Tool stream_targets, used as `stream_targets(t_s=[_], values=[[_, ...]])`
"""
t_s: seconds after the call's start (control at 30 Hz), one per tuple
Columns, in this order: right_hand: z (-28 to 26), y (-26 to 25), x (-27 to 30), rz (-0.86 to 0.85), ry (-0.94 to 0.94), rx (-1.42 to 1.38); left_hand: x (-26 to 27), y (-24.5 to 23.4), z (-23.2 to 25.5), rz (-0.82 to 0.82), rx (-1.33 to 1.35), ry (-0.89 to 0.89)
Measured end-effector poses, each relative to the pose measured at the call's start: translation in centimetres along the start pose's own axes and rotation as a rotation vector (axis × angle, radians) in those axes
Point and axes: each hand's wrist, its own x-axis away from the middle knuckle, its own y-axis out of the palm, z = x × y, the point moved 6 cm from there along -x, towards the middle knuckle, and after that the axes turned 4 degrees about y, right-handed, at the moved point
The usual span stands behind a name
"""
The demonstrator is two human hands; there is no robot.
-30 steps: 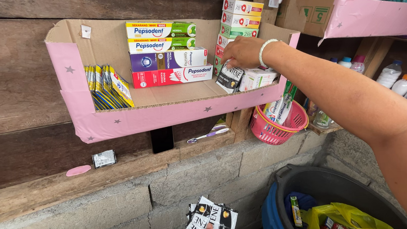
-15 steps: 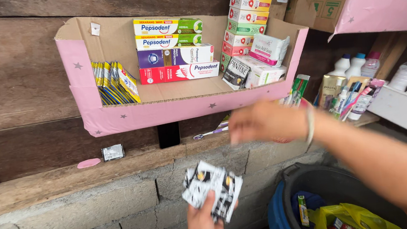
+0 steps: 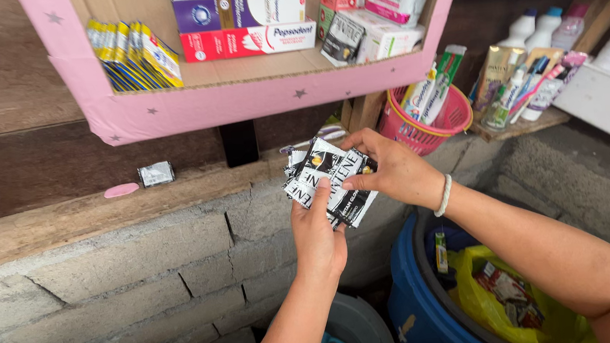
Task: The person repeatedly takes small sachets and boxes of personal care products from a yellow bag inside a bucket and places them into a pink cardboard shelf mounted on a cinder block wall. The person handles sachets and boxes one at a time, arranging them in rows on the shelf.
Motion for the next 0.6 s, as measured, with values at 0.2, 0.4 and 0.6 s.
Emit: stream_targets(t_s=[0.2,0.4,0.6], values=[[1.5,-0.4,1.4,0.024,0.075,0.058,0.6,-0.4,-0.6,0.024,-0.012,-0.047],[2.7,-5.3,3.5,0.066,0.119,0.369,0.3,-1.6,-0.7,0.04,-0.065,-0.056],[2.0,-8.6,4.9,0.043,0.134,0.245,-0.8,-3.0,-1.8,-0.019,-0.179,-0.11]])
